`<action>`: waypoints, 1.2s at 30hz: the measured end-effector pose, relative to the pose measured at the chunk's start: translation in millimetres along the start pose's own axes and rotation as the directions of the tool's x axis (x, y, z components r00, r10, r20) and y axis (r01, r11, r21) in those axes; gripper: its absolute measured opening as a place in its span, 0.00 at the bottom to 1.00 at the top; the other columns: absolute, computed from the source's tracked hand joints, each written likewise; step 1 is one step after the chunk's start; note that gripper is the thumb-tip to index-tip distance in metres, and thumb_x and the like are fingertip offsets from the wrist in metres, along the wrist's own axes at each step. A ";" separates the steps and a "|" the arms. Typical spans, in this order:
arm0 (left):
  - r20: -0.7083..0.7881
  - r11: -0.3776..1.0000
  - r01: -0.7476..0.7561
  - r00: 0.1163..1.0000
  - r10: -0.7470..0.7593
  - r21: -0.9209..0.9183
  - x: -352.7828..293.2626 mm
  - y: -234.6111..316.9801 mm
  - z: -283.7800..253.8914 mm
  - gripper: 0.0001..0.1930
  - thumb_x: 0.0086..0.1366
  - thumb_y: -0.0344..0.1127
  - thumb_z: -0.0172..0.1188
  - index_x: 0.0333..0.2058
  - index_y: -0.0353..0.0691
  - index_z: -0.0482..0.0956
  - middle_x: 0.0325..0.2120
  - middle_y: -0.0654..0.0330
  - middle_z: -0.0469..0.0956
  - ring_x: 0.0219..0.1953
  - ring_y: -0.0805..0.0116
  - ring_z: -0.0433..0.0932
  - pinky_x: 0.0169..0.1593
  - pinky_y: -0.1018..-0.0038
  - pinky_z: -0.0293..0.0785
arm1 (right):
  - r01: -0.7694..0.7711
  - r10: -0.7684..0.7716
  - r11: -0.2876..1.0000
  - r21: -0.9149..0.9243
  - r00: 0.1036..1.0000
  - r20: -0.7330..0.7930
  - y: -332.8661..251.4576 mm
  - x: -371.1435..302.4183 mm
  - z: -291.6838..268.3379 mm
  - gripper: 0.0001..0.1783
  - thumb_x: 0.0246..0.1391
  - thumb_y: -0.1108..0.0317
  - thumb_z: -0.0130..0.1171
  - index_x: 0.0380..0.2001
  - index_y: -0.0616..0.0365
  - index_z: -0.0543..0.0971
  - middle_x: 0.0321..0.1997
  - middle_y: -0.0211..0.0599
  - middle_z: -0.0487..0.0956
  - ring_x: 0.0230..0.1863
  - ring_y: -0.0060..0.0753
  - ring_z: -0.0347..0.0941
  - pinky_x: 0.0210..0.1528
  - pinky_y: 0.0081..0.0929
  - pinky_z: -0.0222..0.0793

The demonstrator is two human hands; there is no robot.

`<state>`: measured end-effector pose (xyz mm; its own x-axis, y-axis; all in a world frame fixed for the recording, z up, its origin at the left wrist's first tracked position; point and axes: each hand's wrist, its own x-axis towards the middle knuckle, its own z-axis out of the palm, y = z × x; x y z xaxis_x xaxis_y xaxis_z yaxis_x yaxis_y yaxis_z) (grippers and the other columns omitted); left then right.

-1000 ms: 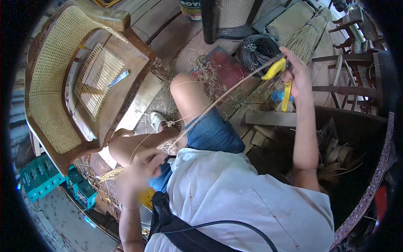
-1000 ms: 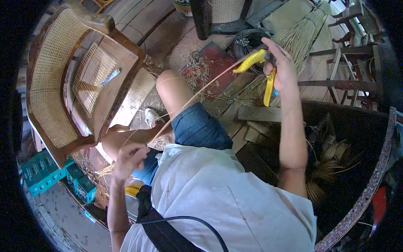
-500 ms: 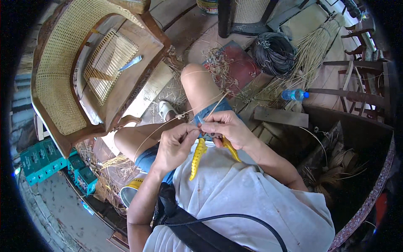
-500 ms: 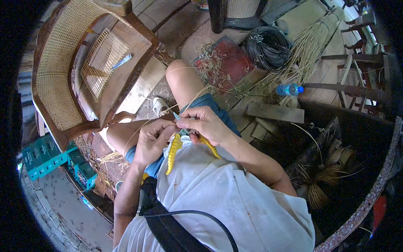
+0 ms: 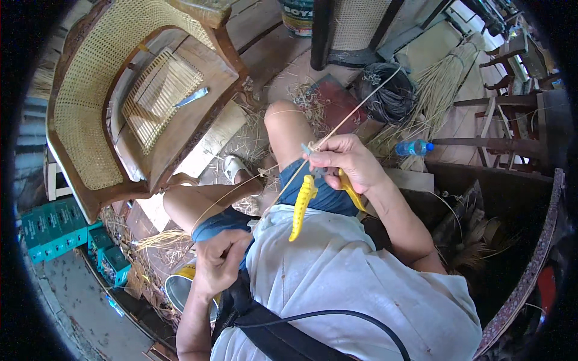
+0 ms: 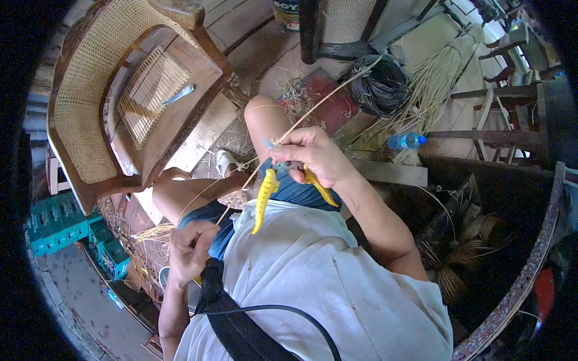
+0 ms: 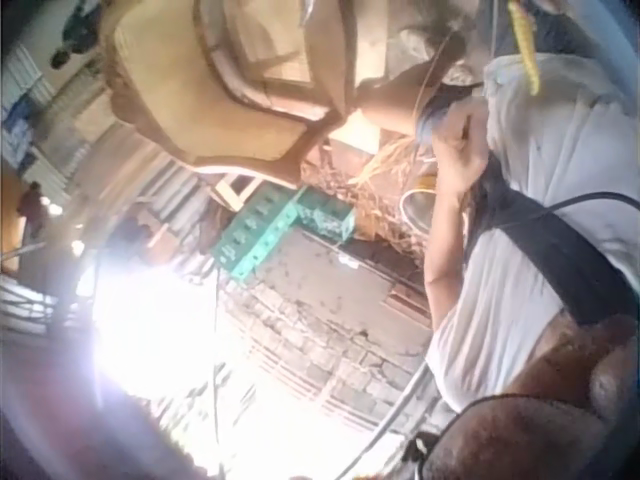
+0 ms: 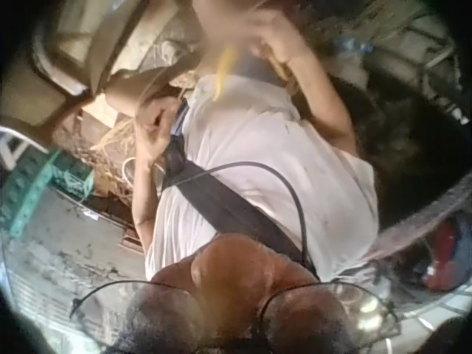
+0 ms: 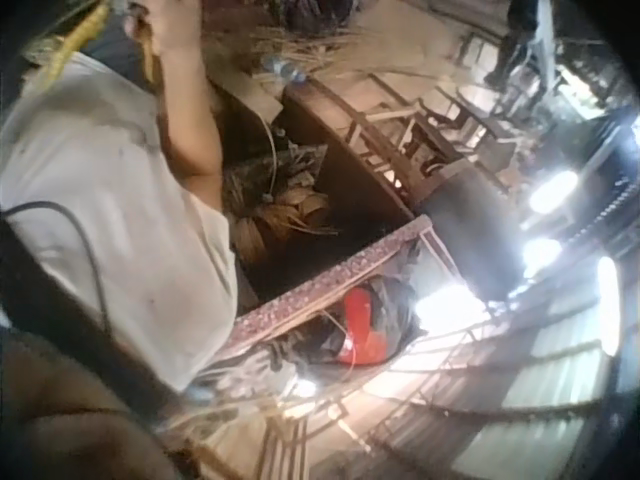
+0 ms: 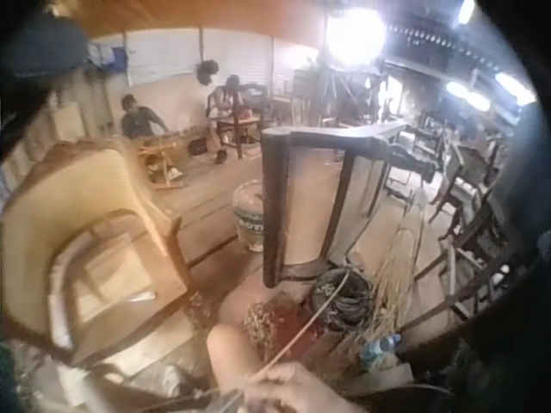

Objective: The person sits on the floor and weaves thin natural fibers into the seat of a wooden chair. They use a hammer to tap the fibers into place and a pair of yellow pliers to pull the fibers through the existing weave. The person works on the chair seat continuously, adjusting the tension and position of the fibers.

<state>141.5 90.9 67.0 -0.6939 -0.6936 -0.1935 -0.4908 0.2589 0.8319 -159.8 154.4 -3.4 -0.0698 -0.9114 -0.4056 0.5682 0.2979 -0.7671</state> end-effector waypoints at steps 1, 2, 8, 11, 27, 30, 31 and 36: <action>-0.008 1.000 0.009 1.000 -0.009 -0.027 -5.2 0.8 -3.5 0.04 0.61 0.23 0.58 0.32 0.32 0.81 0.23 0.55 0.81 0.23 0.74 0.78 0.28 0.77 0.72 | 0.009 -0.009 1.000 -0.006 1.000 0.001 -4.3 0.7 -0.9 0.07 0.53 0.71 0.64 0.30 0.66 0.81 0.23 0.36 0.78 0.12 0.18 0.68 0.12 0.16 0.60; -0.015 0.998 0.017 1.000 -0.018 -0.054 -10.3 0.3 -6.7 0.04 0.61 0.24 0.58 0.32 0.33 0.81 0.22 0.56 0.81 0.22 0.74 0.77 0.28 0.77 0.72 | 0.019 -0.019 1.000 -0.011 1.000 0.002 -8.8 1.6 -1.9 0.07 0.53 0.71 0.64 0.29 0.66 0.81 0.23 0.36 0.78 0.12 0.19 0.68 0.12 0.16 0.60; -0.088 0.993 0.057 0.994 -0.066 -0.103 -42.8 -15.5 -19.4 0.03 0.61 0.26 0.60 0.30 0.33 0.81 0.19 0.60 0.79 0.19 0.79 0.72 0.23 0.79 0.66 | 0.078 -0.077 0.995 -0.069 0.997 0.013 -32.8 5.3 -21.5 0.09 0.53 0.72 0.63 0.34 0.68 0.81 0.26 0.38 0.80 0.12 0.17 0.67 0.12 0.14 0.61; -0.065 0.985 0.111 0.991 -0.120 -0.134 -51.2 -23.4 -25.2 0.04 0.61 0.27 0.60 0.30 0.33 0.81 0.19 0.60 0.79 0.21 0.78 0.73 0.25 0.79 0.67 | 0.072 -0.071 0.995 -0.065 0.997 0.003 -36.3 6.7 -21.0 0.09 0.53 0.70 0.62 0.33 0.67 0.81 0.25 0.37 0.80 0.11 0.18 0.67 0.13 0.14 0.62; -0.006 0.980 -0.044 0.999 0.044 -0.195 83.0 -24.6 33.5 0.09 0.66 0.31 0.57 0.37 0.30 0.81 0.30 0.62 0.82 0.29 0.77 0.76 0.35 0.79 0.72 | -0.083 0.048 0.896 -0.437 0.995 -0.091 -22.8 -19.0 -42.3 0.24 0.56 0.58 0.56 0.56 0.53 0.75 0.30 0.27 0.78 0.21 0.13 0.70 0.15 0.10 0.61; 0.213 0.964 0.063 0.977 -0.007 -0.257 100.2 -12.6 65.6 0.09 0.67 0.31 0.56 0.37 0.31 0.82 0.30 0.61 0.82 0.30 0.76 0.77 0.37 0.79 0.73 | -0.138 0.128 0.989 0.056 0.978 0.162 17.2 -12.4 16.3 0.21 0.60 0.58 0.56 0.53 0.57 0.76 0.27 0.28 0.78 0.12 0.14 0.64 0.13 0.13 0.57; 0.217 0.950 0.099 0.975 -0.035 -0.294 97.7 -16.4 65.9 0.09 0.67 0.31 0.56 0.37 0.31 0.82 0.29 0.63 0.81 0.28 0.79 0.75 0.33 0.80 0.71 | -0.108 0.109 0.994 -0.027 0.994 0.032 19.0 -8.5 9.8 0.20 0.60 0.57 0.56 0.50 0.58 0.78 0.26 0.28 0.77 0.12 0.14 0.64 0.12 0.13 0.56; 0.479 0.875 0.396 0.847 -0.231 -0.278 79.2 -29.7 18.7 0.08 0.66 0.32 0.58 0.37 0.34 0.83 0.26 0.66 0.80 0.22 0.84 0.71 0.24 0.84 0.66 | 0.200 -0.205 0.978 -0.054 0.901 -0.381 -34.6 4.2 -96.4 0.15 0.58 0.61 0.57 0.41 0.59 0.81 0.25 0.27 0.76 0.12 0.14 0.62 0.11 0.15 0.55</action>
<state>91.2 40.8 17.3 -0.7267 -0.3249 -0.6053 -0.5578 -0.2353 0.7959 -258.7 167.6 -26.5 -0.4920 -0.7744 -0.3979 0.4976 0.1249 -0.8584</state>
